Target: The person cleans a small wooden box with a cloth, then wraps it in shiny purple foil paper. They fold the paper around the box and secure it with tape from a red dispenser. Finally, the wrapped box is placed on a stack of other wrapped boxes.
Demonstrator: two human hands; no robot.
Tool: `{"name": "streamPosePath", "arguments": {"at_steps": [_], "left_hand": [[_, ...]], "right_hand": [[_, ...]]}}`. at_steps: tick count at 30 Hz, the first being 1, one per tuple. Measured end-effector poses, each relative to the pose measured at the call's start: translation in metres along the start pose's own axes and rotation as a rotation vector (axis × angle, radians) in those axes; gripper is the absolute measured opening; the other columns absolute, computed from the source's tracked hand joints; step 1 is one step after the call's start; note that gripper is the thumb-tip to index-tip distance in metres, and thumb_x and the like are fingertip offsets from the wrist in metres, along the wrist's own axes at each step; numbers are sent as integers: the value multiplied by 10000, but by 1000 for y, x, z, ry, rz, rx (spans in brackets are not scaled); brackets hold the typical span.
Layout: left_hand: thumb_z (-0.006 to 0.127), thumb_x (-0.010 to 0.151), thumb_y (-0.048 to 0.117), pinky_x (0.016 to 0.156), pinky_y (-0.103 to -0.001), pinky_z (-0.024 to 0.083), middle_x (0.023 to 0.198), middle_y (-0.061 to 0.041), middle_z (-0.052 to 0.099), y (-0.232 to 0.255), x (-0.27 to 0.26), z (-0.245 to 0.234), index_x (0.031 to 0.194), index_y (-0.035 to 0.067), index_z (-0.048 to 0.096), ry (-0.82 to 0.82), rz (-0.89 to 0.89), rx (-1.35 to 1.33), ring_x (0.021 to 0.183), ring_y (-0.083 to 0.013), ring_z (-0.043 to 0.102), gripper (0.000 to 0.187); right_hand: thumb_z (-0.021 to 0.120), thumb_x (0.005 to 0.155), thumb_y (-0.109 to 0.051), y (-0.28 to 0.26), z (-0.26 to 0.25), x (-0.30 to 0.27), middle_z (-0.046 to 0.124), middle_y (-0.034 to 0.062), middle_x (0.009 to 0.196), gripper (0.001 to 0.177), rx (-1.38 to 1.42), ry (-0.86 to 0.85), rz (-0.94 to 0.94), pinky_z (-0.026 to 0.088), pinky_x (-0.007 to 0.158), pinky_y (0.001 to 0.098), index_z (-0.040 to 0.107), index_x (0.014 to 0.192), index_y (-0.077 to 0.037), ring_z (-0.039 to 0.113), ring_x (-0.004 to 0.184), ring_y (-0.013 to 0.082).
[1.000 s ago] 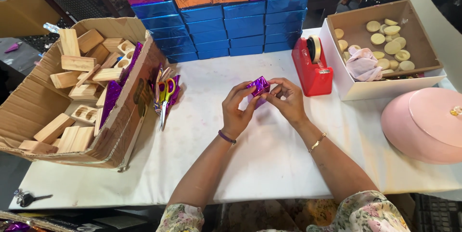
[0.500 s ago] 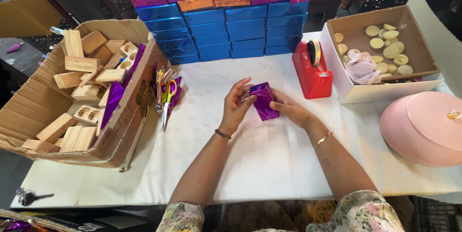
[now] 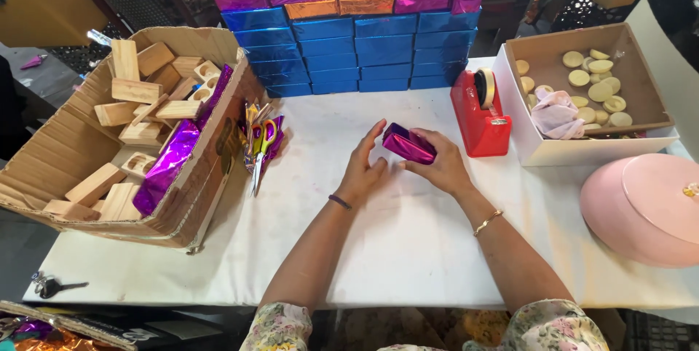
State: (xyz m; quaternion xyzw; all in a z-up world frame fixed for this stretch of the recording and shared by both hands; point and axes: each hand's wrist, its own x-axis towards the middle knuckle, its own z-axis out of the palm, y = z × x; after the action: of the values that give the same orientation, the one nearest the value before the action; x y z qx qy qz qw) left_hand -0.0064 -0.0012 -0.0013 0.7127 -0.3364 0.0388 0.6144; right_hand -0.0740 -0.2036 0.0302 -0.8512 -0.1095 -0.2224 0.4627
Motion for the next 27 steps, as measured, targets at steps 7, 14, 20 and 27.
{"name": "streamPosePath", "arguments": {"at_steps": [7, 14, 20, 27], "left_hand": [[514, 842, 9, 1266, -414, 254, 1639, -179, 386, -24, -2, 11, 1657, 98, 233, -90, 82, -18, 1541, -334, 348, 866], [644, 821, 74, 1259, -443, 266, 1629, -255, 337, -24, -5, 11, 1663, 92, 97, -75, 224, 195, 1519, -397, 325, 1004], [699, 795, 91, 1213, -457, 319, 1560, -268, 433, -49, -5, 14, 1665, 88, 80, -225, 104, 82, 1462, -422, 411, 1067], [735, 795, 85, 1163, -455, 369, 1570, -246, 422, -23, -10, 13, 1606, 79, 250, -180, 218, 222, 1415, -406, 439, 946]], "right_hand": [[922, 699, -364, -13, 2, -2, 688, 103, 1109, 709, -265, 100, 24, 526, 920, 398, 659, 1294, -84, 656, 1051, 292], [921, 662, -361, -17, 2, -3, 681, 109, 1089, 720, -440, 91, -70, 511, 890, 432, 671, 1283, -95, 629, 1027, 322], [903, 670, -416, -12, 1, -2, 674, 112, 1066, 713, -532, 81, -35, 518, 891, 439, 676, 1272, -108, 632, 1023, 321], [856, 681, -494, 7, -6, -2, 616, 189, 1202, 988, -639, -99, 220, 508, 897, 462, 427, 1503, -155, 602, 1131, 356]]}}
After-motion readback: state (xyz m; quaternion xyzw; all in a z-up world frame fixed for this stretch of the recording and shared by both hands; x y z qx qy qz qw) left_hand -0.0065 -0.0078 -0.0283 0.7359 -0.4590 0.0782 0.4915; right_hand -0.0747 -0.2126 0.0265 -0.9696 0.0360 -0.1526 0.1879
